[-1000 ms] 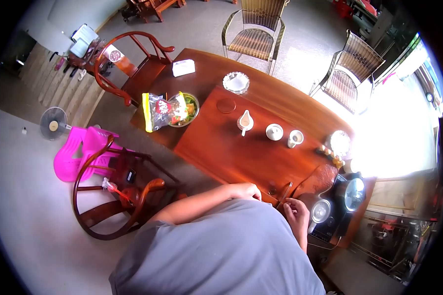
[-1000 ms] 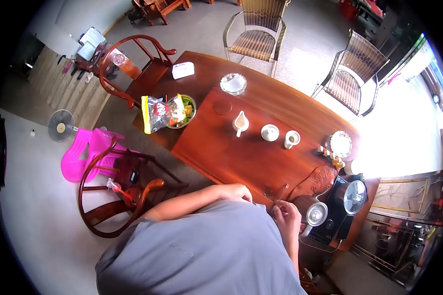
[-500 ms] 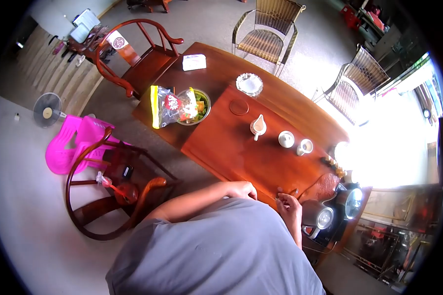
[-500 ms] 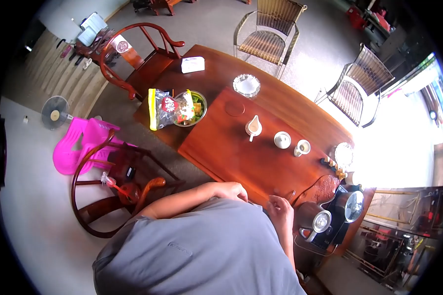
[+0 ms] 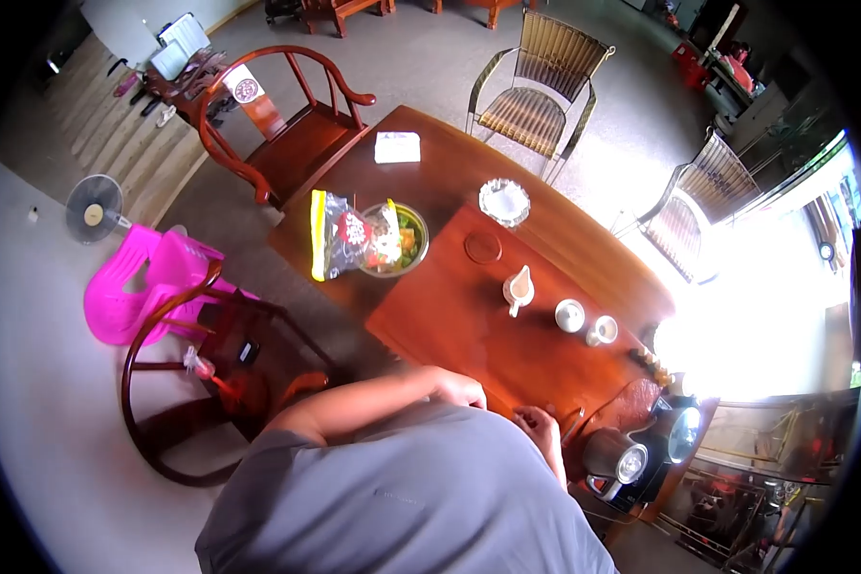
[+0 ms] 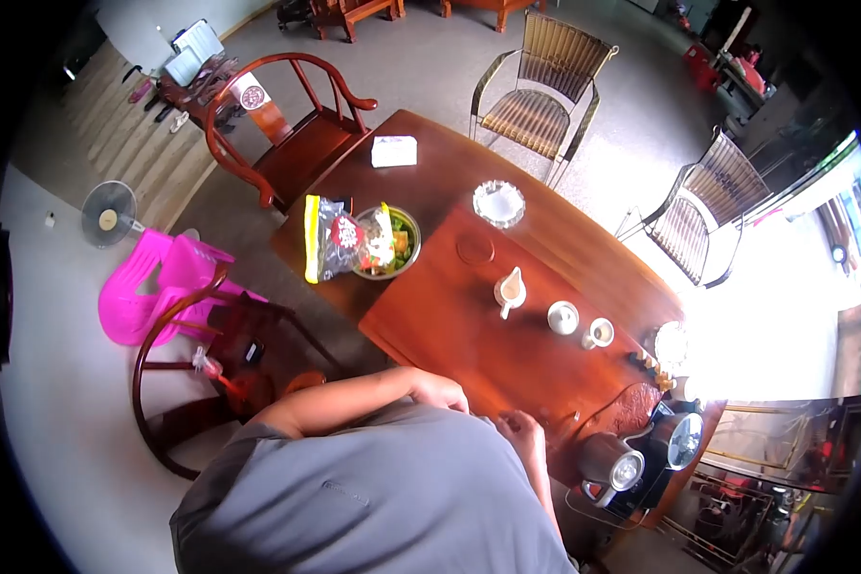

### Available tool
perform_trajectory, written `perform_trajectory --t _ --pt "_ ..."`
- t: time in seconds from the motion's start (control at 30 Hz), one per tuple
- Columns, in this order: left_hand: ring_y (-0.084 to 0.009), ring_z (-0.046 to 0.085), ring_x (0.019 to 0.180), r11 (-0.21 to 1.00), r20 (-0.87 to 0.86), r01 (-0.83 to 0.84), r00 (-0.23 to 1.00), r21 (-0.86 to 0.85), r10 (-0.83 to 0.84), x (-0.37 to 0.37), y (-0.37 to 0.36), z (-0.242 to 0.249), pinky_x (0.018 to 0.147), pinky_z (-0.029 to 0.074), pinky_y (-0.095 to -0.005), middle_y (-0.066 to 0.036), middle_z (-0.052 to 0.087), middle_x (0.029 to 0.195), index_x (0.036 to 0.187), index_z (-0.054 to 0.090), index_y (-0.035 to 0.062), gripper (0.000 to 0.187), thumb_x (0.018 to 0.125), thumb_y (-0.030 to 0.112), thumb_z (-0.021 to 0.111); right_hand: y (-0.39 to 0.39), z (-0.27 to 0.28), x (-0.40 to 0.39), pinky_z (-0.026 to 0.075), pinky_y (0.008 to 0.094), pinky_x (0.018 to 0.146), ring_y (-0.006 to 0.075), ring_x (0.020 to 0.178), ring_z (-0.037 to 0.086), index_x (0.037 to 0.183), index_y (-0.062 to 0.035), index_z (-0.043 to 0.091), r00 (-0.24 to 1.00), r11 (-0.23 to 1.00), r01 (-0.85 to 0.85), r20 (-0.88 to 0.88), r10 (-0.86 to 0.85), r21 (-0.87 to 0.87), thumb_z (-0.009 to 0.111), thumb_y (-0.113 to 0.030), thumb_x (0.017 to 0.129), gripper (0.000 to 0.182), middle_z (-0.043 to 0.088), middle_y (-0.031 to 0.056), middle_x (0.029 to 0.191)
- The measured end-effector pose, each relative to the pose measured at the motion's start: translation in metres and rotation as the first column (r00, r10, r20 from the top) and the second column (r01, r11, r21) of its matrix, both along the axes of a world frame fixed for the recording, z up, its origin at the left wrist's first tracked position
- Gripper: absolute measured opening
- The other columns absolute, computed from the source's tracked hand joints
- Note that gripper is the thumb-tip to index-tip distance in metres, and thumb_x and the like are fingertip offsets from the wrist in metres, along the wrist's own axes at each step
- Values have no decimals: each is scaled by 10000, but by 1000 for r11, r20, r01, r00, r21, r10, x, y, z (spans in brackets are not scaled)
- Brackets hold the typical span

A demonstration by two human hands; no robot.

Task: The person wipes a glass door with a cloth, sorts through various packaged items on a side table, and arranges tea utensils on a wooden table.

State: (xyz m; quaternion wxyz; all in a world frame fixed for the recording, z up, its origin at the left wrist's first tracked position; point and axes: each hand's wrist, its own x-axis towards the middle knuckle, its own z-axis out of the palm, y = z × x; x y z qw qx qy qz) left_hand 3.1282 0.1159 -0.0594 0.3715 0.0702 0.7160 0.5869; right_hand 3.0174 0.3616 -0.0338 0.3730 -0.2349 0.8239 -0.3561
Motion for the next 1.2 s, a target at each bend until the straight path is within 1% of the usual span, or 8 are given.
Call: perform_trajectory --t 0.17,0.2,0.33,0.53,0.67,0.93,1.13,1.2 --pt "-158 648 930 990 85 103 990 100 -112 4 -94 -4 812 509 -366 -84 748 1059 1121 720 0 331 876 220 686 -93 51 58 513 316 671 154 729 643 952 74 718 980 990 133 145 -139 51 725 -231 884 313 703 106 776" --pt "-158 650 931 986 88 101 990 132 -114 9 -113 -12 814 510 -363 -80 746 1062 1125 719 -2 337 876 223 690 -126 77 64 517 302 795 166 905 659 1068 89 671 960 994 54 270 -78 96 696 -211 930 332 719 142 968" --pt "-158 653 932 978 160 123 976 167 -150 19 -175 3 815 513 -352 -76 743 1059 1151 715 -1 360 875 230 702 -174 97 116 460 300 955 183 1093 603 1229 20 569 983 972 159 118 -140 -172 646 -113 922 343 629 156 1163" --pt "-177 668 931 970 99 206 971 128 -219 29 -223 18 802 521 -372 -84 746 1052 1151 711 -10 376 842 204 690 -245 153 144 472 286 961 167 1074 620 1234 14 611 987 978 157 68 -149 -134 630 -142 964 313 665 125 1161" --pt "-231 691 972 968 -105 238 964 -78 -245 44 -242 3 804 527 -397 -152 738 1087 1147 709 6 383 839 230 665 -259 122 141 484 296 941 170 1051 634 1222 17 631 986 982 124 130 -105 -143 642 -162 959 319 682 121 1126" --pt "-230 675 1043 967 -19 -7 1000 -255 2 128 -312 -3 873 510 -380 -148 726 1126 1179 682 27 374 891 265 663 -335 10 137 509 320 896 198 990 670 1162 27 678 915 987 -28 392 90 -161 679 -222 941 333 713 131 1040" --pt "-183 649 1039 978 -6 -87 996 -192 87 164 -385 -30 911 493 -366 -103 726 1102 1165 690 14 323 918 218 647 -417 -4 152 537 345 842 192 910 694 1098 -6 735 977 973 -174 97 189 -149 704 -305 932 343 746 140 982" --pt "-218 646 1084 971 56 -160 983 -179 172 188 -421 -10 965 468 -389 -131 722 1157 1162 703 2 314 934 203 623 -453 -9 169 530 338 838 169 913 694 1098 -44 747 956 966 -211 173 235 -149 707 -316 925 325 754 111 969"
